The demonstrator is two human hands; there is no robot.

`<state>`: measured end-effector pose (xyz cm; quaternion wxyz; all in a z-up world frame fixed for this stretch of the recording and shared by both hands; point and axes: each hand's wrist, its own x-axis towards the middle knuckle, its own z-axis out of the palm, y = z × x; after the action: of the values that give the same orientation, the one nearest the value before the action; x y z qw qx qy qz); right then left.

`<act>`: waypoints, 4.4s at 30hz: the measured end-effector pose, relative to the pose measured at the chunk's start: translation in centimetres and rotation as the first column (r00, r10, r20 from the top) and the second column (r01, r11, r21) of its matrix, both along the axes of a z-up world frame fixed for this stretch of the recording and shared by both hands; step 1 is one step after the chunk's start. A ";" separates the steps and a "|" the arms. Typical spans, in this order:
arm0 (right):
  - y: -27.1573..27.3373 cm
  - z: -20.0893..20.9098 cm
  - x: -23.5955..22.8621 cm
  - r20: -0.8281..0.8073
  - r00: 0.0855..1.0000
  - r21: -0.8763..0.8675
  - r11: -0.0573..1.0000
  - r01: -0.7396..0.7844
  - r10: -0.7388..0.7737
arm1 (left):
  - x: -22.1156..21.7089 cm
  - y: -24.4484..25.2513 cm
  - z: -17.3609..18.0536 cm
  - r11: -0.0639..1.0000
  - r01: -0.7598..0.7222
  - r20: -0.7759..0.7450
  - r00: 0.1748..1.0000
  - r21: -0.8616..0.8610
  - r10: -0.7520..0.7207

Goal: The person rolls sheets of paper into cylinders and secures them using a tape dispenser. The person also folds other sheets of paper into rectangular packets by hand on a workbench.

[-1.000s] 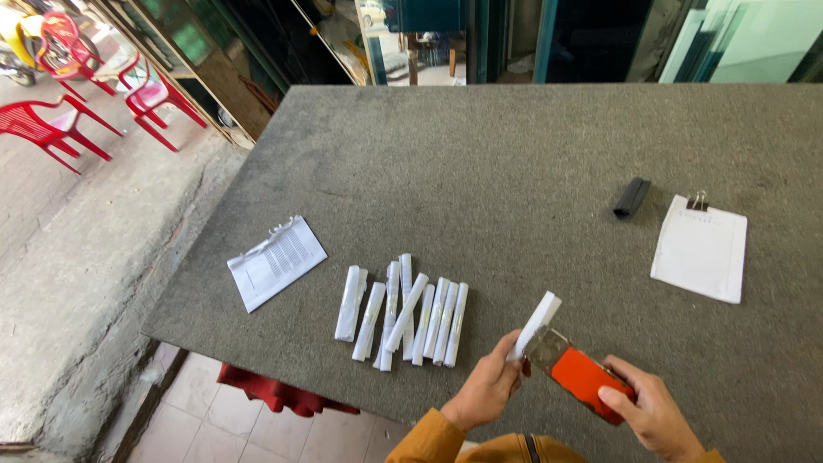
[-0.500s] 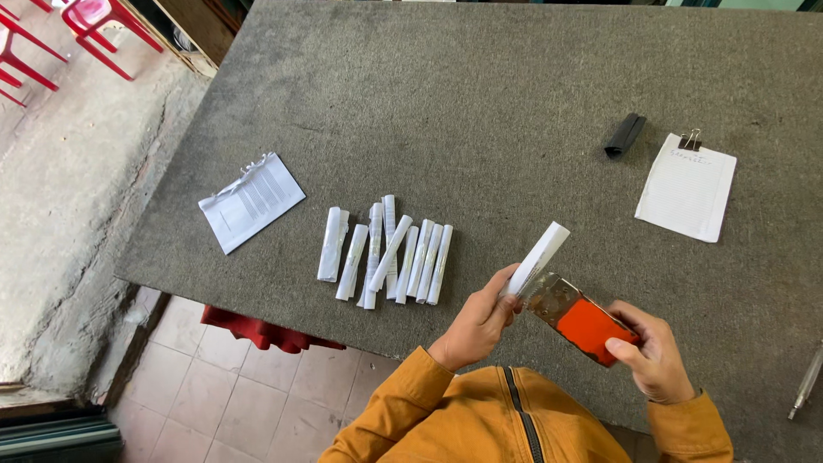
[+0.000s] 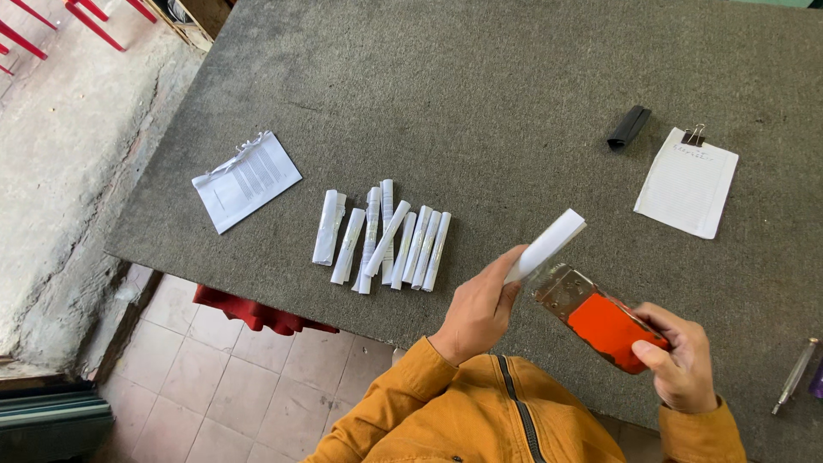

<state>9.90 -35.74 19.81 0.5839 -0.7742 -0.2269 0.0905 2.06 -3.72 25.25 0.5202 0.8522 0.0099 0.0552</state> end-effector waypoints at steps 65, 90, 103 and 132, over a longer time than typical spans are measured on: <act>0.0 0.4 -0.2 -0.511 0.839 0.644 0.730 0.229 0.187 | -0.3 -3.7 0.2 0.845 -0.010 -0.039 0.999 -0.534 -0.013; -1.8 -0.8 0.9 -0.067 0.998 0.222 0.975 -0.005 0.021 | -1.2 -2.9 2.6 0.779 0.210 -0.008 0.964 -0.590 -0.266; 0.0 2.4 0.3 0.094 0.995 0.025 0.999 -0.047 0.044 | -0.3 -3.2 1.9 0.783 0.035 -0.084 0.990 -0.621 -0.110; 2.3 -3.5 0.4 0.185 0.982 -0.319 0.948 0.016 0.045 | -0.5 1.2 -4.5 0.617 -0.252 -0.366 0.929 -0.745 -0.063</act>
<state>10.33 -33.42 16.35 0.4262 -0.8617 -0.2697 0.0560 1.60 -2.55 20.80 0.8233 0.5344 0.1727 -0.0821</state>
